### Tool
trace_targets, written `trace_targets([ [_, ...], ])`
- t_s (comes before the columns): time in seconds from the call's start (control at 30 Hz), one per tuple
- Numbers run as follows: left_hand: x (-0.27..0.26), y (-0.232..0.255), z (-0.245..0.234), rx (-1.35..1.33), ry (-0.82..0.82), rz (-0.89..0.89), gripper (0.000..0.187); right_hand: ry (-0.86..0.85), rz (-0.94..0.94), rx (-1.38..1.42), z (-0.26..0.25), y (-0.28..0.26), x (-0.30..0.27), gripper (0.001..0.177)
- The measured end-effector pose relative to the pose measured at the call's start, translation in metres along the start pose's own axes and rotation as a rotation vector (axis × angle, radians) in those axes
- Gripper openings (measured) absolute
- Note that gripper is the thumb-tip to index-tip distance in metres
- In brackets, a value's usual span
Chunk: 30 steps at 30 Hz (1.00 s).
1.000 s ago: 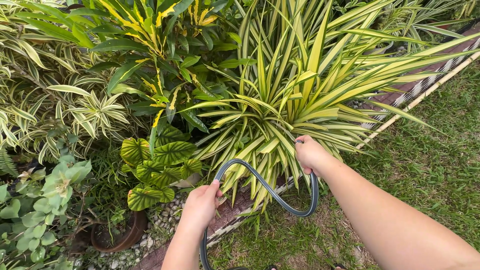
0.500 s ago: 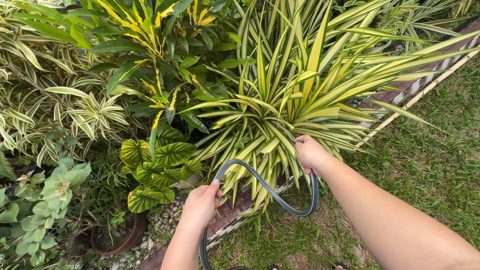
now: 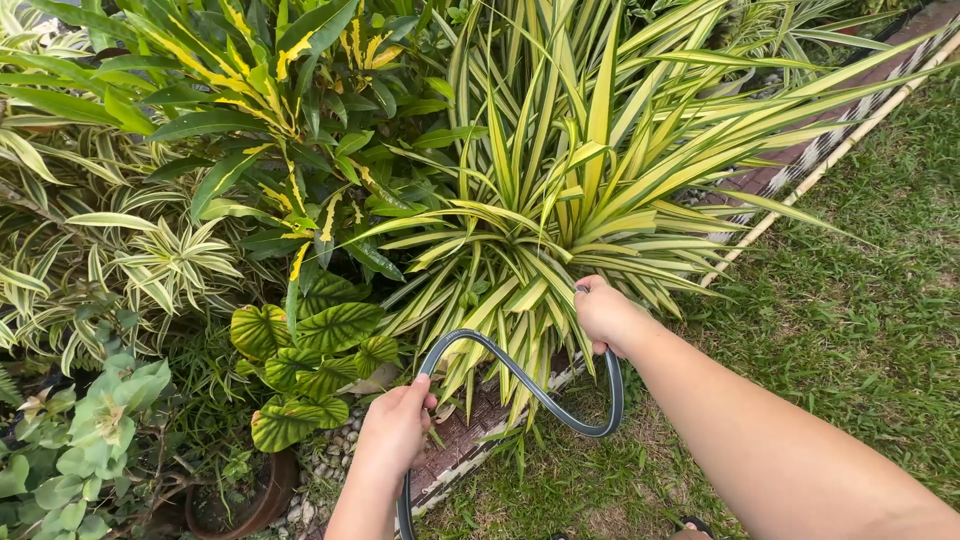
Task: The person waters a variety of potted plants in an outdoor garden bed using a hose. They move the hose from plant to plant, directing water at the base and leaves of each plant.
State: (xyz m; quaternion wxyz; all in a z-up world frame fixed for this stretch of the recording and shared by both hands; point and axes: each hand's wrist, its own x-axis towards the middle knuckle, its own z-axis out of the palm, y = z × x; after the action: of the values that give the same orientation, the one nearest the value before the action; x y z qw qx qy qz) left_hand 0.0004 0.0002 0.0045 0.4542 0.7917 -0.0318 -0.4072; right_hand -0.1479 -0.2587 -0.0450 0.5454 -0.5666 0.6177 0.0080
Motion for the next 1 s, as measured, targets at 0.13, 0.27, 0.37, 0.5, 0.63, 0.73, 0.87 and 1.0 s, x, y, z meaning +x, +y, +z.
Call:
trace_targets([
  [0.13,0.002,-0.002,-0.002,0.003,-0.005,0.007,0.038,0.003,-0.007,0.119,0.007,0.006,0.009,0.034],
  [0.27,0.005,-0.007,-0.001,-0.031,-0.011,0.008,0.038,-0.035,-0.005,0.072,0.007,0.002,-0.002,0.036],
  [0.37,0.005,-0.008,-0.002,-0.047,-0.015,0.004,0.037,-0.028,-0.035,0.049,0.008,0.002,-0.009,0.039],
  [0.5,0.008,-0.014,-0.006,-0.057,-0.023,0.016,0.039,-0.012,-0.018,0.005,0.013,0.006,-0.002,0.039],
  [0.63,0.013,-0.02,-0.009,-0.079,-0.037,0.026,0.039,-0.03,-0.035,0.013,0.017,0.011,0.005,0.039],
  [0.73,0.011,-0.02,-0.009,-0.074,-0.032,0.018,0.039,-0.032,-0.017,0.069,0.02,0.012,0.007,0.037],
  [0.87,0.012,-0.02,-0.009,-0.068,-0.027,0.012,0.039,-0.017,-0.01,0.09,0.023,0.013,0.011,0.034],
  [1.0,0.015,-0.022,-0.01,-0.098,-0.044,0.007,0.039,-0.021,-0.006,0.101,0.019,0.011,0.002,0.035],
])
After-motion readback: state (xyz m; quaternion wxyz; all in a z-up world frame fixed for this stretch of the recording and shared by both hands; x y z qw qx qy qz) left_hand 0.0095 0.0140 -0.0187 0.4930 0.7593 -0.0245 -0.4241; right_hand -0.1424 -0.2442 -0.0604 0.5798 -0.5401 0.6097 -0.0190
